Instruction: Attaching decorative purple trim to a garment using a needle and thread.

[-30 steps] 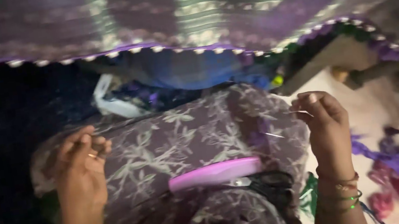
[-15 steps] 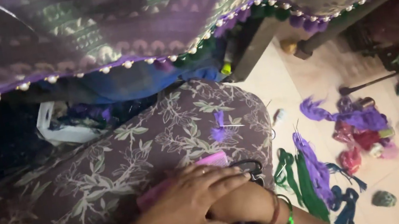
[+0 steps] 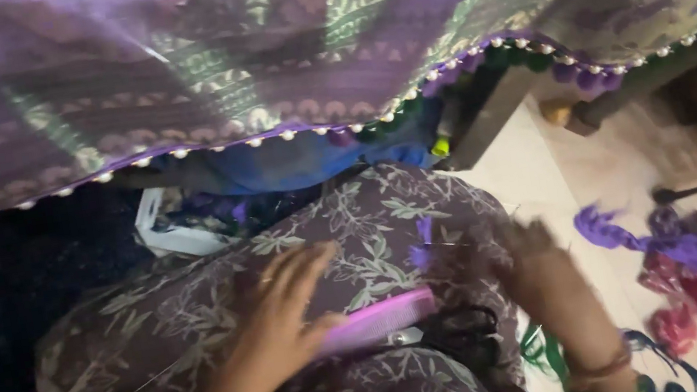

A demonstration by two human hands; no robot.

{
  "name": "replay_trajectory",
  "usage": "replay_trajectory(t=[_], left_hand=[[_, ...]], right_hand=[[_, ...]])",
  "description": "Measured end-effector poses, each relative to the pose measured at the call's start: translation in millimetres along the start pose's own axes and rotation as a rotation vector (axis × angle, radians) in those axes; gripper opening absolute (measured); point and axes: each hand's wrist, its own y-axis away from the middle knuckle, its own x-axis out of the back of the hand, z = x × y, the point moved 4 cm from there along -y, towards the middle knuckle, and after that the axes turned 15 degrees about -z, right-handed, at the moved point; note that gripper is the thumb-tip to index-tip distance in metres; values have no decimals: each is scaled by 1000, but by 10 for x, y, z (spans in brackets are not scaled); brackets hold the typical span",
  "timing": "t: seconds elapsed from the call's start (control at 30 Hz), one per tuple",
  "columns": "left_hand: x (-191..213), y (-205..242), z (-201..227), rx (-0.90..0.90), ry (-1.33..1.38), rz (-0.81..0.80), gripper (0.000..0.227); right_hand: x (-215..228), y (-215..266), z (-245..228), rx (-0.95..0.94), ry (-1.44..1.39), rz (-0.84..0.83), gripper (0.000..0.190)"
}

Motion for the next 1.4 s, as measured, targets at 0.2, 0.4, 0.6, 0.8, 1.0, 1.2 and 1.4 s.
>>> replay_trajectory(t=[0.2, 0.4, 0.6, 0.8, 1.0, 1.2, 1.4], left_hand=[[-183, -215, 510, -235, -196, -225, 76], [-371, -83, -194, 23, -229, -293, 32], [-103, -8, -299, 150, -191, -175, 37], [-143, -158, -139, 40, -195, -117, 33], [-191, -189, -131, 45, -217, -146, 35], [-126, -97, -187, 151, -231, -204, 45], [-174, -24, -319, 158, -242, -189, 44]], right_hand=[[513, 34, -1073, 509, -543, -618, 38], [407, -28, 39, 381, -817, -229, 47], [-1213, 448, 2454, -593, -1187, 147, 27], [-2837, 664, 3425, -644, -710, 67, 21], [-2644, 206, 2634, -855, -256, -230, 27], [-2519, 116, 2437, -875, -199, -420, 29], [-3028, 867, 3324, -784, 109, -239, 15]])
